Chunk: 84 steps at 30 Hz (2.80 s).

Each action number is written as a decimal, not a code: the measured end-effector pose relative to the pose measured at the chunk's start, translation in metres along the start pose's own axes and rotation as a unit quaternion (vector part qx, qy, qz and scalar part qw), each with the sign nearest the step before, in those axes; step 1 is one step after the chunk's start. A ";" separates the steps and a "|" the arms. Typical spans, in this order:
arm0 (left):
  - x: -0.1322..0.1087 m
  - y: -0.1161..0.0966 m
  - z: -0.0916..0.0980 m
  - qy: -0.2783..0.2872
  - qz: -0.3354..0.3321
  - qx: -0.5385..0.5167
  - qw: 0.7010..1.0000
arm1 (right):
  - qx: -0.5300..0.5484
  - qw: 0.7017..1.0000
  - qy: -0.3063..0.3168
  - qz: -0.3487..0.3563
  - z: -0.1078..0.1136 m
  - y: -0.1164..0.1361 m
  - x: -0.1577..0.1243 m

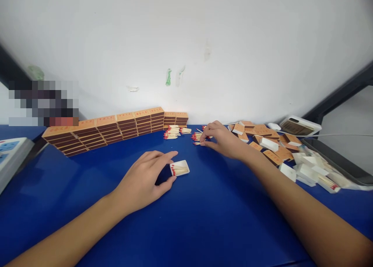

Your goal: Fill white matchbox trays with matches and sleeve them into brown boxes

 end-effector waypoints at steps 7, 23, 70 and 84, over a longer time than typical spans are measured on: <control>0.000 -0.001 0.002 -0.001 0.003 0.001 1.000 | -0.018 0.999 0.025 -0.020 -0.006 -0.001 0.001; 0.000 -0.003 0.002 -0.004 -0.006 0.003 1.000 | 0.038 0.996 0.079 -0.035 -0.004 -0.005 -0.005; 0.000 -0.001 0.001 0.004 0.006 -0.004 1.000 | -0.015 0.999 0.025 -0.043 -0.008 -0.008 0.001; 0.000 0.000 -0.001 0.011 0.008 -0.003 1.000 | 0.046 0.996 0.057 -0.044 -0.023 0.003 0.004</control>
Point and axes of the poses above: each hand's wrist, its own x-axis towards the middle knuckle, its own z-axis out of the back of the hand, y = z × x, the point moved 9 cm from there along x, towards the middle knuckle, and after that the axes turned 4 degrees about y, right-handed, at the moved point
